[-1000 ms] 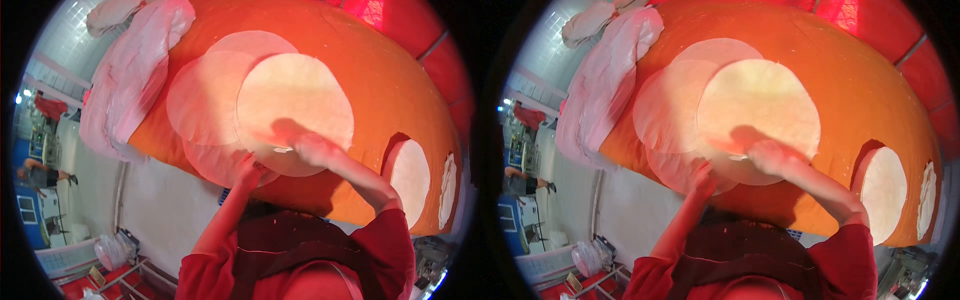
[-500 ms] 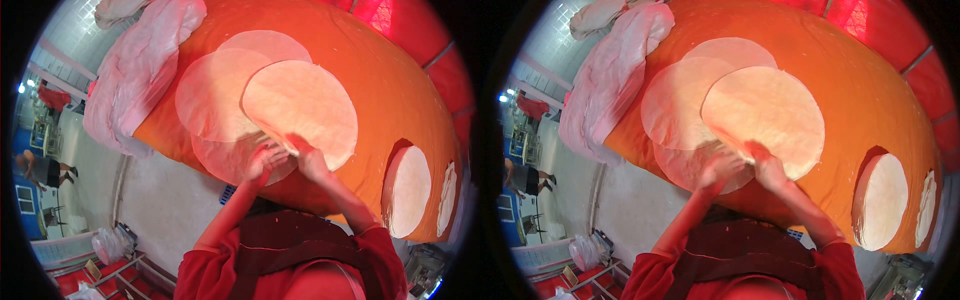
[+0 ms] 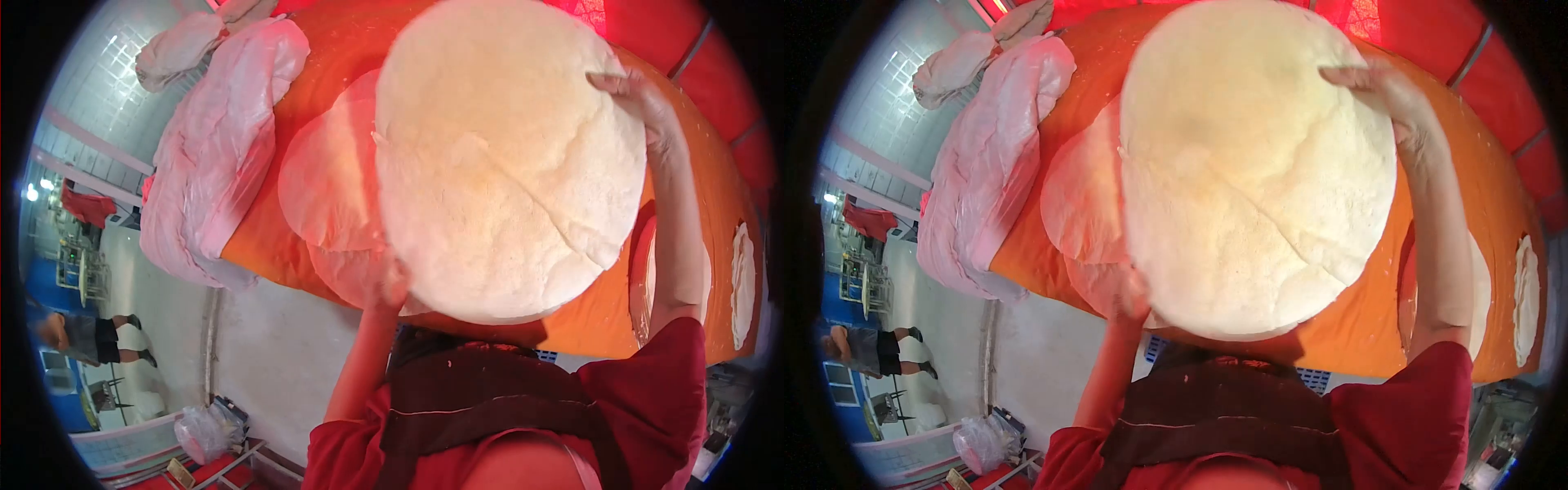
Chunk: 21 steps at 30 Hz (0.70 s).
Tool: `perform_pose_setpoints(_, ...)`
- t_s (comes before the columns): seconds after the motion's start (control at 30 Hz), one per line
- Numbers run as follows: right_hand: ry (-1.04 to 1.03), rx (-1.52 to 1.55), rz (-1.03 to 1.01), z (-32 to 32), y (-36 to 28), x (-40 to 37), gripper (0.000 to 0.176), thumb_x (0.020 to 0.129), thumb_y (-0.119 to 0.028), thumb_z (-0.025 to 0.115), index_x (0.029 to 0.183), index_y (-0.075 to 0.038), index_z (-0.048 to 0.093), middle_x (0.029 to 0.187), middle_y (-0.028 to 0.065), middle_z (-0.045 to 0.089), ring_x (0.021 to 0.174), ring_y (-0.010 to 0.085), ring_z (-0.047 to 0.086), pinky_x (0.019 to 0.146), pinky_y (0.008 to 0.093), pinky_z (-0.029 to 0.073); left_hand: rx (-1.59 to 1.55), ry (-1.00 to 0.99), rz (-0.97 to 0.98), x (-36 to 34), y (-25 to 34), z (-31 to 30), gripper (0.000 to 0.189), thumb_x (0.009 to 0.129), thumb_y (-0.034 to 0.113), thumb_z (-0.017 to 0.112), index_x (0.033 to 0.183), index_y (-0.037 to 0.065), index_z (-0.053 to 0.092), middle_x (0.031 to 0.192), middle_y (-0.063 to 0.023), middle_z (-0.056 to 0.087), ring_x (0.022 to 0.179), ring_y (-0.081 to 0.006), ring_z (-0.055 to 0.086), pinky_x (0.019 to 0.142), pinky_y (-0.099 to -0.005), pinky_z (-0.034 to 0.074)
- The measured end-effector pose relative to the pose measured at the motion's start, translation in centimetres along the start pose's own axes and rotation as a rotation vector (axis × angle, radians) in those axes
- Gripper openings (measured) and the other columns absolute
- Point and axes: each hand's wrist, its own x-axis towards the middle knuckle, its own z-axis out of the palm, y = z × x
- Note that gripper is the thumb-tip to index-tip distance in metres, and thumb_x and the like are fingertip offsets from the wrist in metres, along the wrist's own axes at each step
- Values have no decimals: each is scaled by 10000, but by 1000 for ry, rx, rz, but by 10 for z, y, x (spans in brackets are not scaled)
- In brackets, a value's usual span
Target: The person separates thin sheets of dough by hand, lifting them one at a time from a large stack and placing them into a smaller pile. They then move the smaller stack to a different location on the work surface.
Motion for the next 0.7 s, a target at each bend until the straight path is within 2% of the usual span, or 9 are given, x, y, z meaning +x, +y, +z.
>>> perform_pose_setpoints(0.2,315,353,249,-49,182,-12,298,684,-81,588,956,30,538,862,98,582,747,153,571,663,273,478,263,-20,90,-7,0,2,471,754,183,537,1149,40,324,1120,-117,410,991,-230,444,811,-354,402)
perform_pose_setpoints(0.27,351,105,208,-69,195,-9,270,684,-68,571,935,31,551,843,91,586,756,151,570,662,263,475,304,46,51,-2,-7,2,456,749,183,551,1131,42,345,1101,-122,423,974,-225,458,799,-354,413)
perform_pose_setpoints(0.47,-22,-784,-179,64,3,-9,165,672,-139,545,758,-1,570,646,25,545,562,110,488,502,242,390,469,114,-542,-17,9,19,463,753,267,563,1121,56,378,1103,-170,416,884,-281,513,765,-381,435)
perform_pose_setpoints(0.5,-26,-785,-269,80,-15,-10,183,637,-189,548,619,-8,549,562,29,506,477,122,435,431,278,355,243,-17,-644,-23,7,31,426,787,259,508,1147,82,366,1079,-118,456,917,-251,499,759,-366,440)
perform_pose_setpoints(0.53,-33,-790,-274,86,-33,-7,182,677,-169,551,710,10,566,635,65,550,505,144,500,458,276,415,9,-141,-739,-28,3,40,393,821,251,453,1173,108,354,1054,-66,495,949,-220,485,752,-350,445)
perform_pose_setpoints(0.57,-18,-491,-194,89,-50,-15,104,703,-103,529,695,-15,583,624,82,562,493,159,511,452,260,415,-112,-273,-631,-27,-9,42,703,692,365,619,1221,55,275,1208,-188,333,1071,-302,382,887,-408,340)
perform_pose_setpoints(0.6,-8,-195,-117,92,-61,-20,104,729,-38,508,680,-40,600,613,99,573,481,173,522,445,243,416,-139,-453,-236,-25,-18,45,761,661,323,658,1230,28,248,1228,-170,319,1120,-273,329,927,-379,295)
perform_pose_setpoints(0.67,-39,12,-123,66,-57,-21,132,726,-138,576,836,-69,598,669,60,601,577,243,584,549,247,484,619,24,358,-40,-23,93,784,617,258,696,1220,15,258,1218,-132,340,1119,-244,336,941,-345,286)
perform_pose_setpoints(0.7,-224,265,45,49,-44,-19,197,729,-124,529,842,36,547,757,106,580,597,170,569,530,284,484,608,31,357,-31,-18,86,784,617,258,696,1220,15,258,1218,-132,340,1119,-244,336,941,-345,286)
